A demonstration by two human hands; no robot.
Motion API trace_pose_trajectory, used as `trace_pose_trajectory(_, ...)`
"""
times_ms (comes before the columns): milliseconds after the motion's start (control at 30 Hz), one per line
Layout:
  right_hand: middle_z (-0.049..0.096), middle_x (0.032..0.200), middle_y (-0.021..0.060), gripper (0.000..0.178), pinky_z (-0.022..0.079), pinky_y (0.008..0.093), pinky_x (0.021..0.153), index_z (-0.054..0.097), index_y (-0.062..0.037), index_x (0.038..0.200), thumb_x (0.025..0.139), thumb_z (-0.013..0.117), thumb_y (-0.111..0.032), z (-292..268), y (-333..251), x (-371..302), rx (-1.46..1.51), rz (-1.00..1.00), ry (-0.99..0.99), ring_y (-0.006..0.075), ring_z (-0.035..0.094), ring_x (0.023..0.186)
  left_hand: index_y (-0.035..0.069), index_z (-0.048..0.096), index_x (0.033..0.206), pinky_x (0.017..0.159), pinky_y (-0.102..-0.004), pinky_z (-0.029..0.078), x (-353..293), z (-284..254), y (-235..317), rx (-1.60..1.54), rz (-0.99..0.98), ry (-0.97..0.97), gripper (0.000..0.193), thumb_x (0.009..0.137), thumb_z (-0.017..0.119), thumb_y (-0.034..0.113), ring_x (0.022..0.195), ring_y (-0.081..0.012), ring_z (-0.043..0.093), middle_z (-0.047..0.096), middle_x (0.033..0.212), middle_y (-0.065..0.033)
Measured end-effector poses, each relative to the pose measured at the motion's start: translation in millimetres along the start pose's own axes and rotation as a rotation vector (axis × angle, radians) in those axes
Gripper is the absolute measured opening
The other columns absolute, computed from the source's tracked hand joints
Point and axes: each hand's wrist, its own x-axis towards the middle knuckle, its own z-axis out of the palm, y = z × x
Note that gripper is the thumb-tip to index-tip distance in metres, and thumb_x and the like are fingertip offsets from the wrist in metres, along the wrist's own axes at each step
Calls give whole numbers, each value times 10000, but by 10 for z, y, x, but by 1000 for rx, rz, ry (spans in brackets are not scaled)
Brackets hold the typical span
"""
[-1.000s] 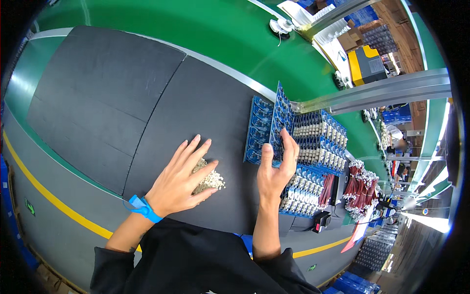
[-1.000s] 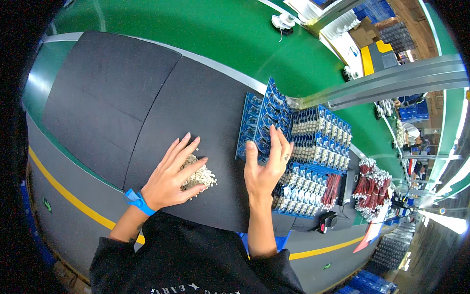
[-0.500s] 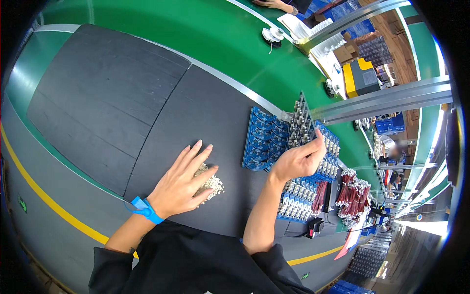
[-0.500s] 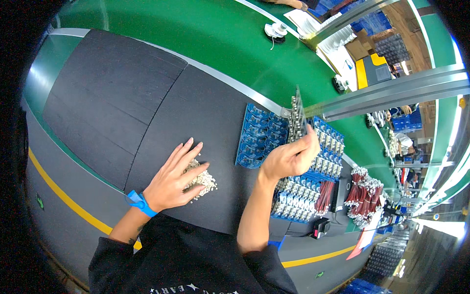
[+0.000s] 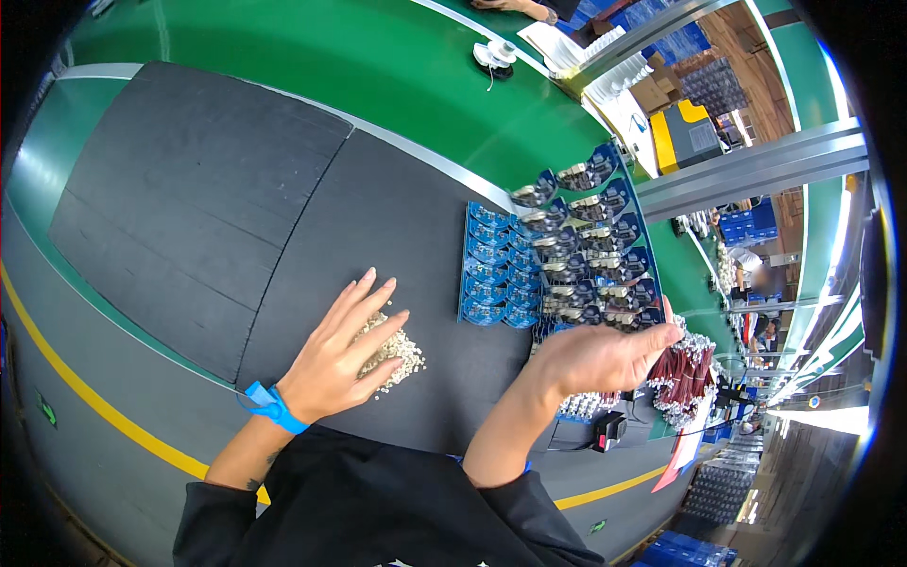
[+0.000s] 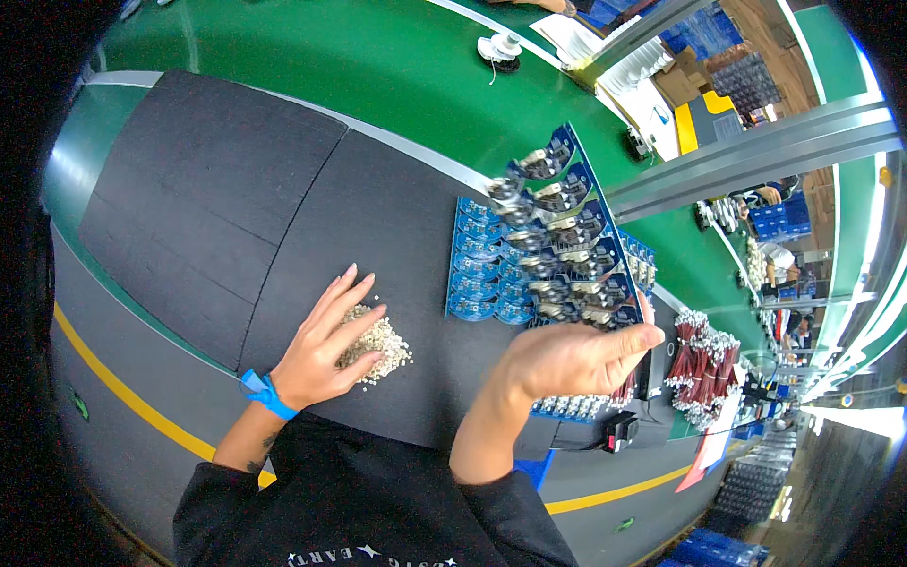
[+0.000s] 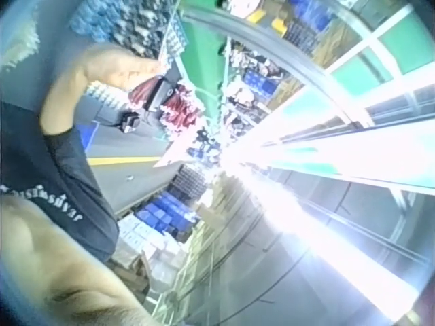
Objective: The person inserts small electronic components by hand into a blue plastic grid array.
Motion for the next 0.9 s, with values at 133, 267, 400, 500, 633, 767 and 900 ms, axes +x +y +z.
trace_pose_trajectory(133,583,983,97,363,430,313,835,526,13,1009,934,417,-325,-253,-157,-148,517,721,-382,175,554,877,-18,398,1259,1013,-407,289,-73,-90,144,-435,-115,140,618,712,679,36,1241,-326,347,349,1342,-168)
trace_pose_trajectory(267,603,1000,74,290,435,347,855,546,-59,987,925,437,-320,-418,-160,-294,511,1338,-555,186,566,933,-7,103,1381,1027,-355,248,-126,-192,305,-1309,-257,15,857,728,657,-14,1282,-213,264,281,1380,-138)
trace_pose_trajectory(400,608,965,92,301,464,367,803,545,-40,976,935,415,-308,-452,-84,-430,485,1444,-628,203,591,875,-2,118,1378,1030,-397,266,-327,-121,244,-1501,-231,36,765,764,568,-72,1268,-241,305,286,1379,-146)
trace_pose_trajectory(500,595,984,101,298,465,373,799,526,-26,1010,944,396,-286,-487,-36,-480,514,1461,-659,211,584,894,-13,194,1355,1003,-395,323,-309,-135,280,-1400,-371,107,640,799,499,-97,1216,-234,377,353,1337,-141)
trace_pose_trajectory(633,565,1053,112,260,466,335,791,479,1,1099,935,417,-191,-508,-83,-515,466,1439,-786,202,565,933,-14,256,1334,988,-387,344,-312,-158,294,-1332,-395,210,561,824,481,-76,1194,-218,399,394,1306,-127)
trace_pose_trajectory(767,558,1112,122,330,438,275,824,465,44,1149,824,526,54,-942,157,-560,395,1285,-1164,147,541,987,-23,288,1313,1000,-385,315,-405,-202,337,-1211,-608,64,573,803,548,-45,1187,-212,407,411,1288,-128)
trace_pose_trajectory(900,575,1077,144,358,431,281,845,461,70,1159,808,532,71,-913,116,-535,477,1270,-1137,160,561,959,-48,185,1343,1053,-413,161,-731,-280,95,-1086,-130,-195,1093,533,851,259,1287,-272,257,291,1362,-211)
